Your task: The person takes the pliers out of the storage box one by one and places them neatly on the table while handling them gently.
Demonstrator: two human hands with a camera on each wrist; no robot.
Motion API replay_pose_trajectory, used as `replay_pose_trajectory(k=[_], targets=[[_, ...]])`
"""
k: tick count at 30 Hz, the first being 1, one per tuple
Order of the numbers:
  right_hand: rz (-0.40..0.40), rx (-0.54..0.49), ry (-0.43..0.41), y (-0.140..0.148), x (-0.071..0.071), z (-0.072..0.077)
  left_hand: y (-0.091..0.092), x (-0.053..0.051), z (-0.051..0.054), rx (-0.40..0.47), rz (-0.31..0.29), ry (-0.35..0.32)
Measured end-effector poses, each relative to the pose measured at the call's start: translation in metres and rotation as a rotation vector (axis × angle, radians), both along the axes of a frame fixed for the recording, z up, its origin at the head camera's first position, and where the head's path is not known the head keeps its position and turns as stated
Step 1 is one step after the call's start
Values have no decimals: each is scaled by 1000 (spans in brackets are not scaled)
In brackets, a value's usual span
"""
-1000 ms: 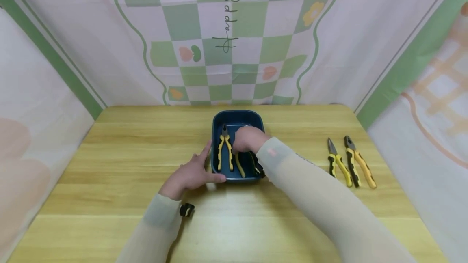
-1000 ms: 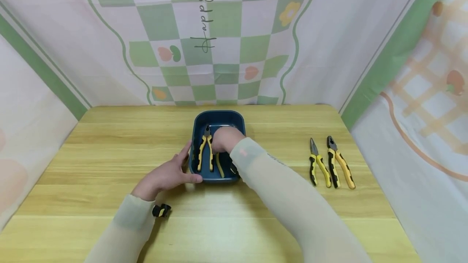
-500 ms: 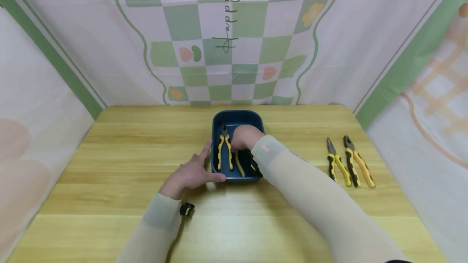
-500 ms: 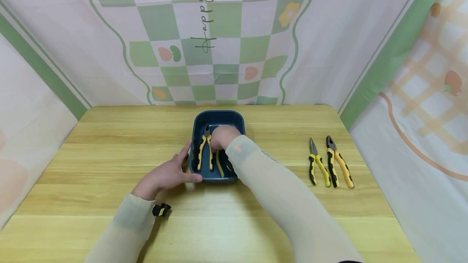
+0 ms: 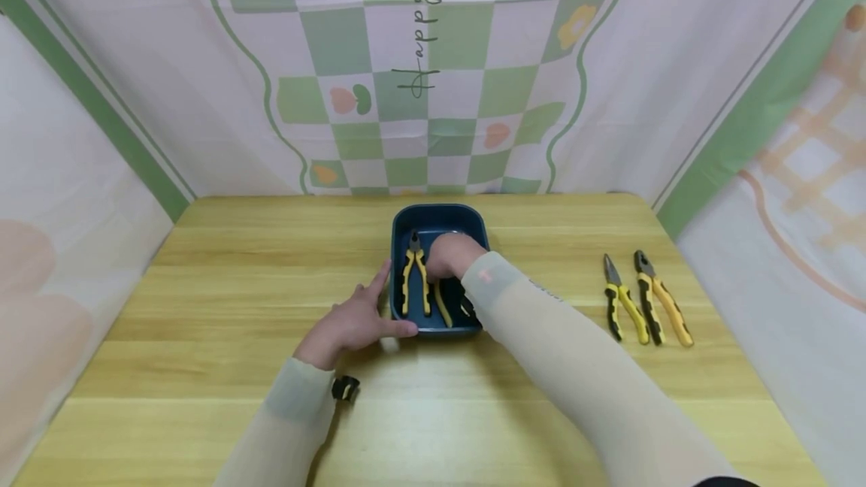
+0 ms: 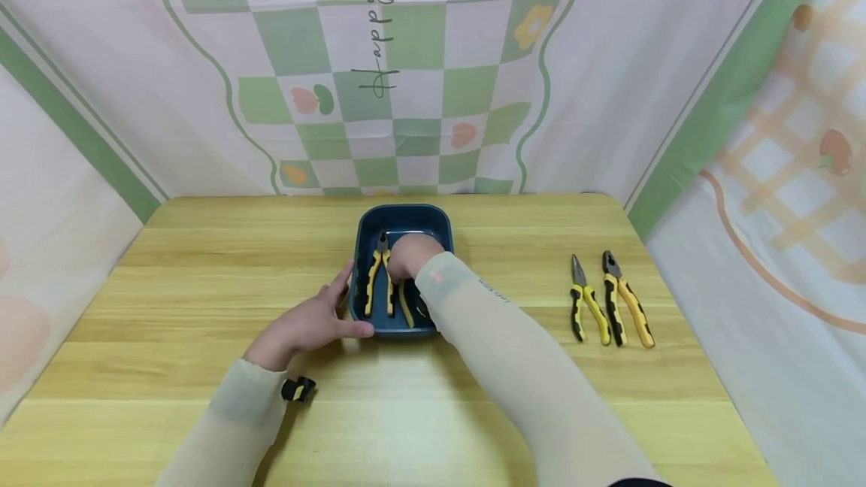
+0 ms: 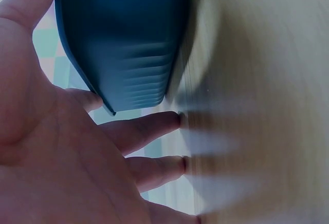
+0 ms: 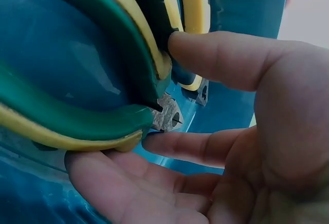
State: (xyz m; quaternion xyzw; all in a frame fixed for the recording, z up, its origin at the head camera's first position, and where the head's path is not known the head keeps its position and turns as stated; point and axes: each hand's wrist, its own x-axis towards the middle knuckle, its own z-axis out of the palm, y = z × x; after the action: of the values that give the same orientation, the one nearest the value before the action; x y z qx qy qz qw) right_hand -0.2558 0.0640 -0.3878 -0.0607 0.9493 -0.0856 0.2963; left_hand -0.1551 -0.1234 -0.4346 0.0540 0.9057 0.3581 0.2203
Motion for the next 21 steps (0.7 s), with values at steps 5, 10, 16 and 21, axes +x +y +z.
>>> replay_pose_trajectory(k=[5,10,16,21], targets=[[-23,9,-49,0,-15,-19,0,1,1,8,5,-3],[-47,43,-116,0,-53,-65,0,2,2,12,2,-4],[-28,128,-158,-4,-69,-79,-1,2,1,14,-1,1],[-35,127,-151,-2,-68,-76,0,2,1,14,4,4]])
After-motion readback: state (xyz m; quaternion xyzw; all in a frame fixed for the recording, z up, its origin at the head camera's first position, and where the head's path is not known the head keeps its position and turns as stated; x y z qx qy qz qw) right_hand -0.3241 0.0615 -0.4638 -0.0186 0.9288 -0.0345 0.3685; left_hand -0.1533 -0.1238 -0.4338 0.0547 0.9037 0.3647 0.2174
